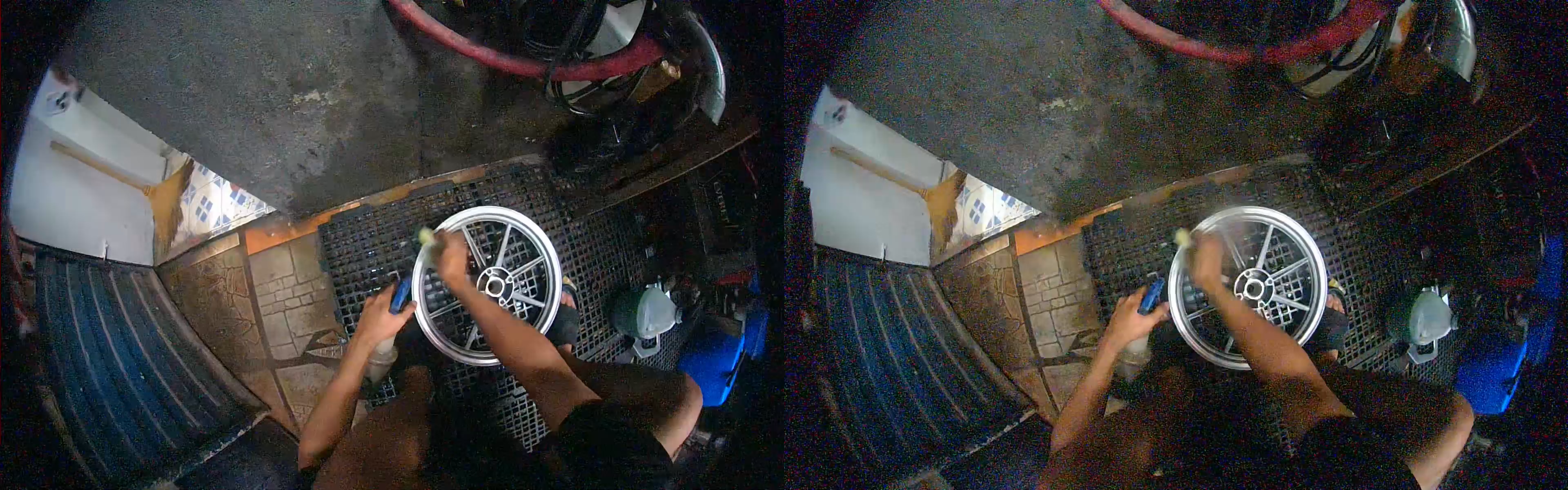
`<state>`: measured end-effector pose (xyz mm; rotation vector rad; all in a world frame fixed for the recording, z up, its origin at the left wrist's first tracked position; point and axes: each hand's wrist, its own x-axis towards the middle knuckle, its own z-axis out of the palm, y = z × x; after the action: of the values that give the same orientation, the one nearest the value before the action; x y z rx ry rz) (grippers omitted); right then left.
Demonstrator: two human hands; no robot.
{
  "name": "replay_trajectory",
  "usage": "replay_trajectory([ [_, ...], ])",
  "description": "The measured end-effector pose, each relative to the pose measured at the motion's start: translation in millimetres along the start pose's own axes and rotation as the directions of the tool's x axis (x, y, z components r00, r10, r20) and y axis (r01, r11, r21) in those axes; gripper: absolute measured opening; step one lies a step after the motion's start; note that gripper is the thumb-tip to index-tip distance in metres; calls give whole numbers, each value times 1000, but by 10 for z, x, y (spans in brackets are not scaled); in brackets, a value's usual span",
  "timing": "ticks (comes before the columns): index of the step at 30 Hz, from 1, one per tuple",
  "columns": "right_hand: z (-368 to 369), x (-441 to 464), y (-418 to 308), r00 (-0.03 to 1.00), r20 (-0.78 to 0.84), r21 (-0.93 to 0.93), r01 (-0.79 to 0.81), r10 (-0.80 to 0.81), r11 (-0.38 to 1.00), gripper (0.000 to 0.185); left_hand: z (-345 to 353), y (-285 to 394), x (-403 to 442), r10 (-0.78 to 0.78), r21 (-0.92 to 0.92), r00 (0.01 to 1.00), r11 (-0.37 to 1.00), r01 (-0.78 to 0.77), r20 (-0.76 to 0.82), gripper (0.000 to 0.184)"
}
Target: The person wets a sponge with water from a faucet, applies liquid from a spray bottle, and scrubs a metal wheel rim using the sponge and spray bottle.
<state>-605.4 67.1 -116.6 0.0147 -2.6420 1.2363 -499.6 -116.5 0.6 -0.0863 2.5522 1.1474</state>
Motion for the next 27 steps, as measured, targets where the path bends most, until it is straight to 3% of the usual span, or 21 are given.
replay_trajectory([
  [2, -135, -83, -207, 976, 209, 15, 54, -56, 998, 23, 32, -19, 22, -47, 12, 999, 999, 47, 24, 51],
  [5, -195, 44, -159, 982, 17, 212, -188, 188, 959, 23, 41, -40, -18, -78, 64, 992, 995, 72, 94, 48],
  [6, -114, -38, -87, 994, -102, 135, 57, -43, 989, 24, 14, -37, -47, -83, 88, 990, 993, 72, 118, 48],
  [7, 3, -176, -62, 997, 41, 75, -61, 58, 995, 25, -15, -22, -78, -112, 66, 984, 992, 103, 138, 57],
  [9, -51, -537, -109, 982, 166, 54, 80, -88, 995, 27, -54, 17, -122, -164, 17, 971, 986, 164, 176, 74],
  [11, -166, -673, -116, 918, 393, 105, -90, 42, 990, 27, -45, -23, -113, -267, 26, 916, 962, 272, 301, 60],
  [13, -237, -556, -178, 895, 379, 120, -302, 237, 946, 25, 27, -100, -152, -280, 9, 885, 954, 298, 373, 46],
  [14, -170, -593, -193, 929, 314, 110, -240, 195, 965, 25, 23, -129, -190, -147, 60, 946, 989, 135, 288, 49],
  [15, -110, -653, -213, 956, 252, 97, -179, 150, 979, 26, 51, -213, -218, -149, 57, 943, 989, 138, 297, 50],
  [16, -126, -788, -229, 989, 150, 108, -21, 5, 994, 24, 98, -327, -214, -151, 54, 941, 989, 141, 301, 51],
  [19, -352, -1106, -204, 897, 443, 85, -53, 10, 995, 22, 86, -325, -290, -112, 109, 945, 991, 82, 307, 50],
  [21, -446, -1100, -252, 883, 469, 28, -24, 8, 999, 20, 80, -259, -345, -20, 145, 946, 989, -28, 325, 49],
  [24, -459, -1037, -398, 899, 436, -54, -28, 49, 998, 21, -2, -24, -405, -33, 210, 903, 976, -64, 428, 47],
  [27, -603, -1262, -288, 901, 423, 134, 43, -96, 990, 21, 144, -208, -387, -16, 203, 874, 975, -95, 486, 46],
])
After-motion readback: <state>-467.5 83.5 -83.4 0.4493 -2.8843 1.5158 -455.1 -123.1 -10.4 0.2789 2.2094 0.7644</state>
